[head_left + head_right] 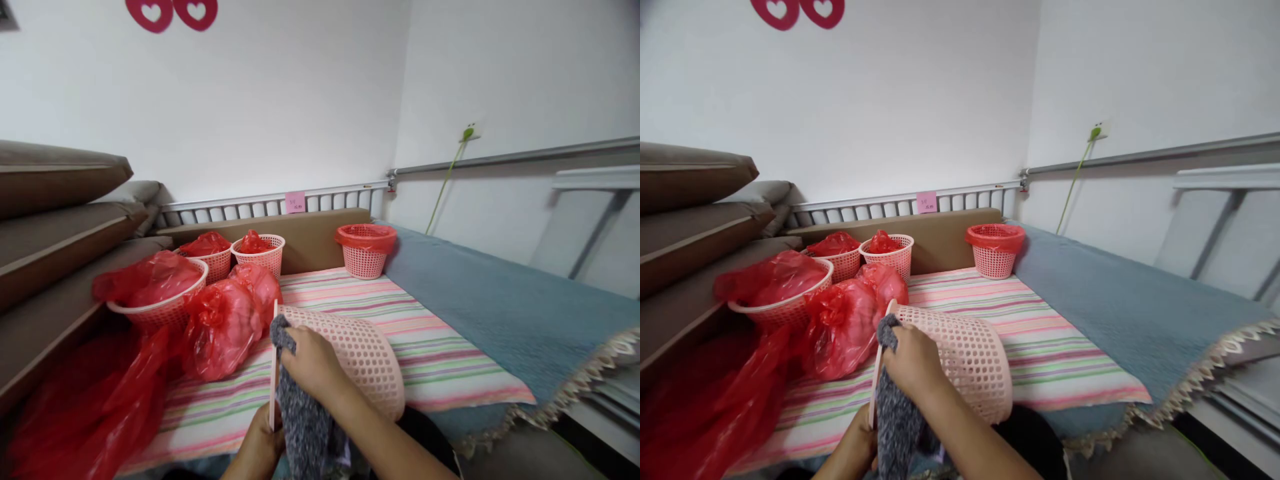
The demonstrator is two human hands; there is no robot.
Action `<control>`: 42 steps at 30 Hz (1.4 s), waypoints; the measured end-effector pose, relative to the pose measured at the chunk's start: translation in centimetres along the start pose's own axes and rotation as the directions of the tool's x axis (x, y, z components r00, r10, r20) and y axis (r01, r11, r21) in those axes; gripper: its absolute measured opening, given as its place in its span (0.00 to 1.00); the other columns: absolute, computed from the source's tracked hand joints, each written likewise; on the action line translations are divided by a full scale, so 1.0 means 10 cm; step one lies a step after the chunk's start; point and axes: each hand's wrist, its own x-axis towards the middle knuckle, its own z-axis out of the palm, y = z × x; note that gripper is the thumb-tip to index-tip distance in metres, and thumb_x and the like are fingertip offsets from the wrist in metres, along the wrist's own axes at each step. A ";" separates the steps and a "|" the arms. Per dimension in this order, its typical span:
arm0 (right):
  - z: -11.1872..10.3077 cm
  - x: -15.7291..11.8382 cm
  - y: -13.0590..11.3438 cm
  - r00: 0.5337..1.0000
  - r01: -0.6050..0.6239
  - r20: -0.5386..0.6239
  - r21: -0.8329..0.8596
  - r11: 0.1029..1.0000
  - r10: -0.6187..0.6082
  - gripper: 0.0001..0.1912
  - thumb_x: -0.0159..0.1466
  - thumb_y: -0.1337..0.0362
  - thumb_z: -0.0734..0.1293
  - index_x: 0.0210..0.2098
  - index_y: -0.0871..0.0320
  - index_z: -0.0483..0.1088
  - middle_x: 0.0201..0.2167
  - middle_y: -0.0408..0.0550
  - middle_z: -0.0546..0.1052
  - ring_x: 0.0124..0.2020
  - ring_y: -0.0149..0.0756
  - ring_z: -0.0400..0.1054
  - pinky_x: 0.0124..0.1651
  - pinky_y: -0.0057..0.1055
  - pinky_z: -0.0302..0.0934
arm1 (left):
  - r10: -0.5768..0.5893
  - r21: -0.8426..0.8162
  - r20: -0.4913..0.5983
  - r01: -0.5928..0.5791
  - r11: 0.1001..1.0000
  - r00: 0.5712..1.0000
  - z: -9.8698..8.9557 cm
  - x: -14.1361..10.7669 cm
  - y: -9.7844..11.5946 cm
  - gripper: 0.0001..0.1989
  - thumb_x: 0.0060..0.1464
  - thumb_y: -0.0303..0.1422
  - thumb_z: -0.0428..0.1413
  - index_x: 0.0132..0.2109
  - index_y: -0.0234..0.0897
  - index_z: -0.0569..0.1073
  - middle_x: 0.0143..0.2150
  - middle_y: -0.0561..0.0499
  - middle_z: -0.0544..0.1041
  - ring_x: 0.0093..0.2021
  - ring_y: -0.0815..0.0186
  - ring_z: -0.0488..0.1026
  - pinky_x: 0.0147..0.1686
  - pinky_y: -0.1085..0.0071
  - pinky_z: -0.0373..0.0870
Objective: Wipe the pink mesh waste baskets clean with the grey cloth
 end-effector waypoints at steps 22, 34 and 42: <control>0.01 0.38 0.08 0.998 -0.063 -0.005 -0.113 0.992 0.063 0.13 0.56 0.62 0.59 0.37 0.54 0.72 0.36 0.49 0.77 0.36 0.39 0.71 0.34 0.30 0.56 | 0.071 -0.027 0.067 -0.069 0.997 0.995 -0.36 0.12 -0.46 0.14 0.37 0.35 0.67 0.34 0.33 0.79 0.30 0.47 0.81 0.32 0.57 0.77 0.38 0.64 0.72; 0.07 -0.36 -0.09 0.999 0.038 0.035 0.053 0.998 -0.040 0.15 0.55 0.67 0.60 0.40 0.53 0.71 0.38 0.47 0.74 0.40 0.37 0.67 0.43 0.29 0.57 | -0.028 -0.040 0.069 0.031 0.999 0.997 -0.22 -0.07 -0.19 0.19 0.39 0.35 0.65 0.41 0.34 0.77 0.30 0.48 0.80 0.26 0.62 0.74 0.25 0.71 0.68; 0.15 0.19 0.00 0.999 -0.026 0.018 -0.129 0.991 0.028 0.16 0.56 0.64 0.59 0.42 0.54 0.70 0.40 0.50 0.75 0.40 0.40 0.69 0.41 0.31 0.56 | 0.150 0.035 -0.081 -0.148 0.988 0.985 -0.30 0.16 -0.16 0.24 0.41 0.34 0.63 0.48 0.34 0.72 0.39 0.45 0.81 0.39 0.58 0.76 0.40 0.68 0.71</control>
